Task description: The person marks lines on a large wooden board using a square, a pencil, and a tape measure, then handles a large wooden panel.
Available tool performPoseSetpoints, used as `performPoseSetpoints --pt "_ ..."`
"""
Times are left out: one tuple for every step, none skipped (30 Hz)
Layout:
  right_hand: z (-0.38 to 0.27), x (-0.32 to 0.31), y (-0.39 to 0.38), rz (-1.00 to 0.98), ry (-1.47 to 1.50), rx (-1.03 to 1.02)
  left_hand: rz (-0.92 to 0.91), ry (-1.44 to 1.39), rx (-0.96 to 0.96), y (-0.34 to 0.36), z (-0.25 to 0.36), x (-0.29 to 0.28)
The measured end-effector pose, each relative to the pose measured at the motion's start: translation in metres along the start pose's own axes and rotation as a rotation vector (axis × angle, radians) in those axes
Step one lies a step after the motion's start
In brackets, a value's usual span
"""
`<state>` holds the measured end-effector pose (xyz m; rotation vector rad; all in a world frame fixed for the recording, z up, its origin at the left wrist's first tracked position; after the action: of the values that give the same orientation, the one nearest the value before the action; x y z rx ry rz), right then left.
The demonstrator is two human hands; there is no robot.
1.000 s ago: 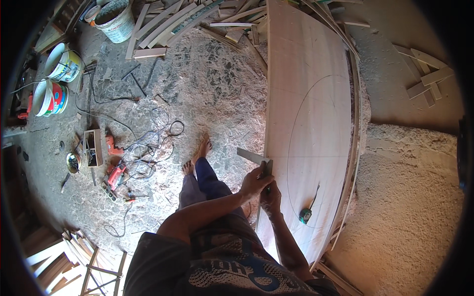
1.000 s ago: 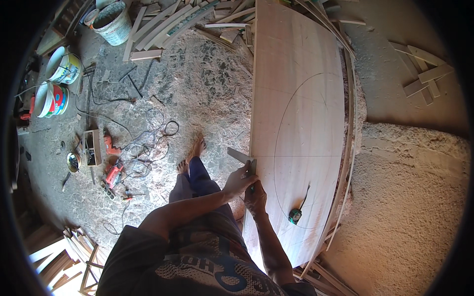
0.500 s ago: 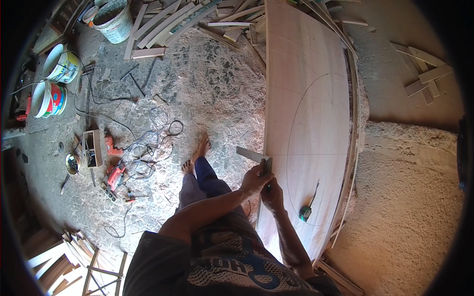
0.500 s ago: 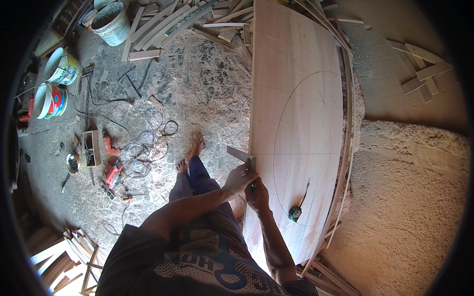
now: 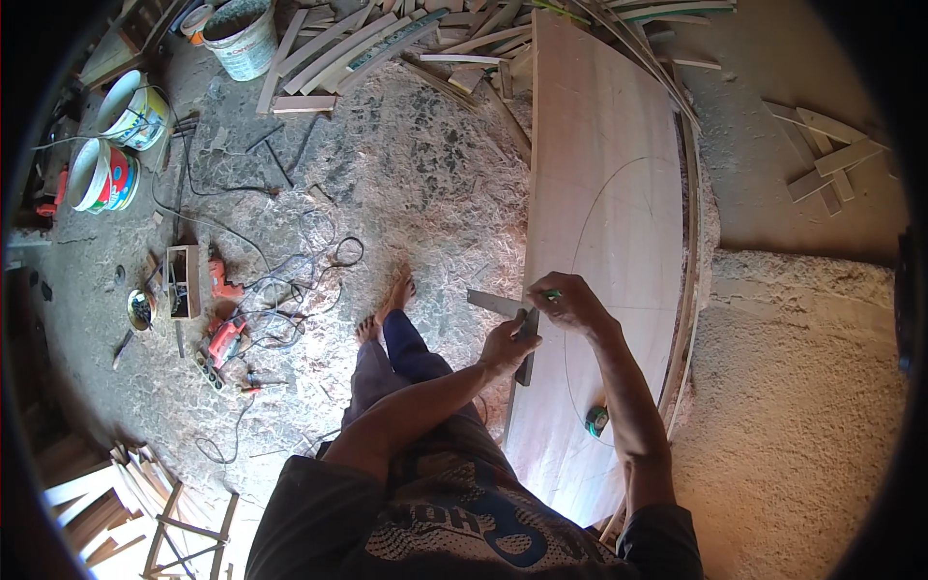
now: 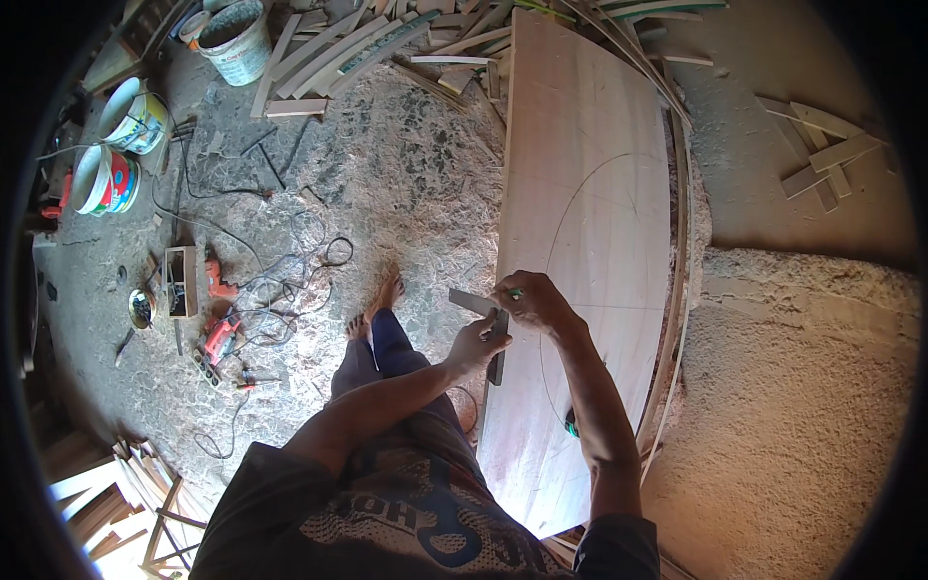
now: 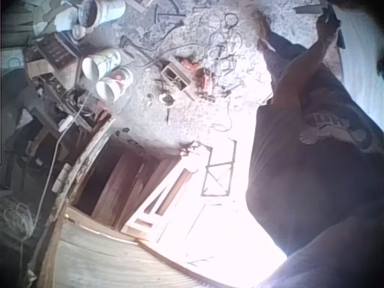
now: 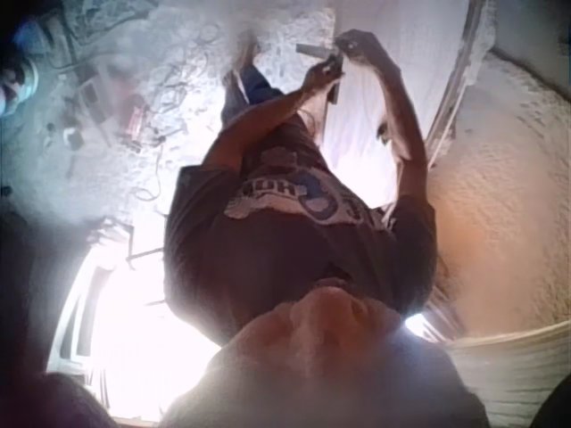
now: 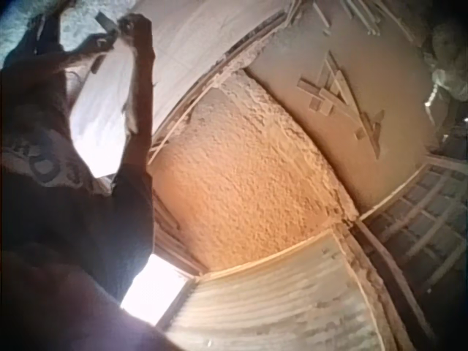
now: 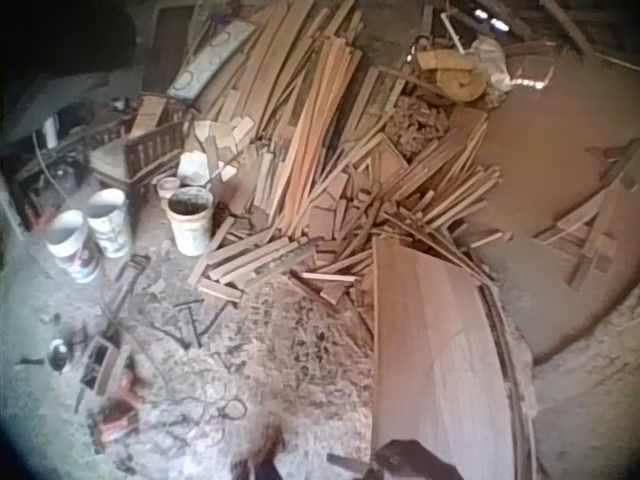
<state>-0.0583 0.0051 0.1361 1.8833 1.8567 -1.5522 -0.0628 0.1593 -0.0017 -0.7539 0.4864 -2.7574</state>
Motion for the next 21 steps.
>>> performPoseSetpoints --pt "0.003 0.001 0.009 -0.083 -0.083 0.027 -0.002 -0.005 -0.001 -0.001 0.0 0.001" --pt "0.005 0.001 0.016 -0.123 -0.105 0.029 0.012 -0.016 0.019 -0.002 0.001 0.002" --pt "0.007 0.002 0.022 -0.164 -0.127 0.032 0.026 -0.026 0.039 -0.003 0.002 0.004" --pt "0.01 0.003 0.027 -0.205 -0.149 0.033 0.042 -0.037 0.06 -0.003 0.002 0.004" --pt "0.012 0.005 0.032 -0.238 -0.206 0.026 0.015 -0.017 0.035 -0.003 0.002 0.003" --pt "0.014 0.008 0.035 -0.27 -0.263 0.021 -0.014 0.003 0.01 -0.002 0.002 0.001" --pt "0.01 0.009 0.04 -0.305 -0.321 0.01 -0.036 0.023 -0.014 -0.001 0.002 -0.001" --pt "0.007 0.009 0.044 -0.328 -0.362 0.031 -0.016 0.013 -0.012 -0.001 0.001 -0.002" --pt "0.004 0.011 0.047 -0.35 -0.402 0.054 0.003 0.003 -0.01 -0.002 0.001 -0.001" --pt "-0.001 0.012 0.05 -0.368 -0.443 0.078 0.019 -0.005 -0.005 -0.001 -0.001 -0.001" --pt "-0.002 0.014 0.055 -0.387 -0.46 0.081 0.014 -0.001 -0.002 -0.001 -0.003 -0.001" --pt "-0.004 0.016 0.059 -0.406 -0.477 0.083 0.009 0.003 0.0 -0.001 -0.004 -0.002" --pt "-0.004 0.018 0.059 -0.42 -0.488 0.096 -0.007 0.012 0.0 -0.002 0.0 -0.001" --pt "-0.005 0.022 0.06 -0.44 -0.526 0.118 -0.024 0.05 -0.018 -0.004 0.004 -0.001" --pt "-0.006 0.029 0.061 -0.46 -0.562 0.141 -0.042 0.089 -0.037 -0.006 0.007 -0.001" --pt "-0.009 0.034 0.063 -0.478 -0.598 0.164 -0.06 0.132 -0.055 -0.007 0.013 -0.003" --pt "-0.018 0.034 0.065 -0.461 -0.619 0.16 -0.054 0.134 -0.022 -0.001 0.004 -0.003" --pt "-0.026 0.034 0.064 -0.444 -0.637 0.16 -0.053 0.136 0.008 0.003 -0.005 -0.004" --pt "-0.03 0.032 0.064 -0.423 -0.651 0.162 -0.055 0.142 0.037 0.008 -0.013 -0.003" --pt "-0.042 0.024 0.063 -0.372 -0.678 0.156 -0.011 0.082 0.058 0.006 -0.011 -0.004" --pt "-0.051 0.008 0.063 -0.395 -0.709 0.218 0.03 0.025 0.077 0.005 -0.009 -0.003"
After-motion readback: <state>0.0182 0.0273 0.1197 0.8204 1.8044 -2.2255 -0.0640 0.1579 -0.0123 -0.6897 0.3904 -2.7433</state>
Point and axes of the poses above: each hand's wrist, its own y-axis towards the middle knuckle, its own x-axis out of the palm, z = x × y, the point moved 1 cm from there along y, towards the middle knuckle, and after that the axes turned 8 degrees about -z, right-handed, at the moved point
